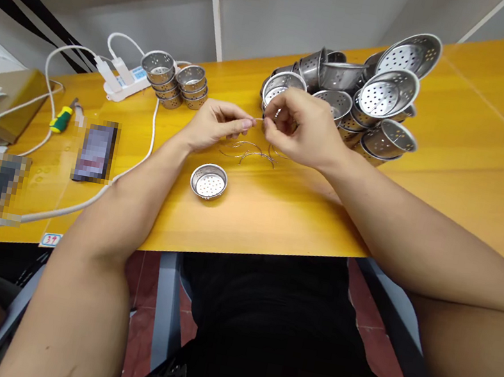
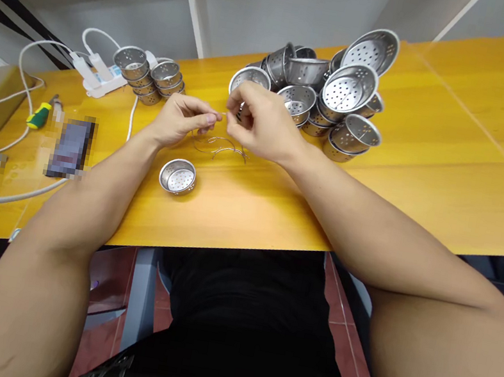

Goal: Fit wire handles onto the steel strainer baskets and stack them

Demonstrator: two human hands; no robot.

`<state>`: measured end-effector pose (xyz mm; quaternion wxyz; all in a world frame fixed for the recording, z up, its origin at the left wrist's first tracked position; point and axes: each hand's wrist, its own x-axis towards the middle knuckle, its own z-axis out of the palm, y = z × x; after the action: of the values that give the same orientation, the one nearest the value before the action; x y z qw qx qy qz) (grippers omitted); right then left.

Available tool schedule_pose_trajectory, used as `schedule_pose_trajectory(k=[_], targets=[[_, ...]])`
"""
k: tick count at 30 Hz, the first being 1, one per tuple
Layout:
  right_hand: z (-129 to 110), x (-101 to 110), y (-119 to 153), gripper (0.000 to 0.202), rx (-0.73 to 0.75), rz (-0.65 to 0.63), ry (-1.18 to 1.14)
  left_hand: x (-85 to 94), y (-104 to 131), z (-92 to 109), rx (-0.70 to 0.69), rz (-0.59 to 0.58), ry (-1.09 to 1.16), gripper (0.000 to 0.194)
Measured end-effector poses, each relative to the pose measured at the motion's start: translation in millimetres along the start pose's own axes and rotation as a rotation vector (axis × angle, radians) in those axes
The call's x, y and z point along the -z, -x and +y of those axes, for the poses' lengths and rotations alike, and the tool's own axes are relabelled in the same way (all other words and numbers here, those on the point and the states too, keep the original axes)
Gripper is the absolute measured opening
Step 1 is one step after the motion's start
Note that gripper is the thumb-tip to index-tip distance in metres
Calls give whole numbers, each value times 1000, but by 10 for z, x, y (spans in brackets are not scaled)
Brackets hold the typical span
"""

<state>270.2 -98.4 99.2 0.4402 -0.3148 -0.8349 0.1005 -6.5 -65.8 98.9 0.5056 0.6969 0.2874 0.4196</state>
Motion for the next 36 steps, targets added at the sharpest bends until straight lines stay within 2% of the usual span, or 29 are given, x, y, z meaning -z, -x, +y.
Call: schedule_pose_trajectory(k=[4,10,16,18,22,24,27,31,33,36], targets=[[-29,-59,24,35,6,-103,-124,4,36,23,38,-98,-32,75],[41,-26,-12,38,84,-128,-28,136,44,155,176,-190,-197,76],[82,22,-27,48,81,-107,7,237,61,302,200,-89,-277,82],[62,63,-29,50,57,-57,6,238,60,358,261,-171,-319,68],[9,123,-33,55,-17,116,23,183,62,474,422,-570,-367,51],[0,106,-32,58,-4,170,28,158,69,511,497,-715,-353,41],[10,33,-25,65,51,190,19,164,84,547,567,-771,-326,38],[10,-24,-9,61,-71,152,30,227,96,613,626,-773,-320,56],[-1,-14,-6,59,-97,159,34,261,89,641,647,-808,-348,59],[-2,5,-7,57,-114,166,22,302,68,624,630,-883,-413,45]])
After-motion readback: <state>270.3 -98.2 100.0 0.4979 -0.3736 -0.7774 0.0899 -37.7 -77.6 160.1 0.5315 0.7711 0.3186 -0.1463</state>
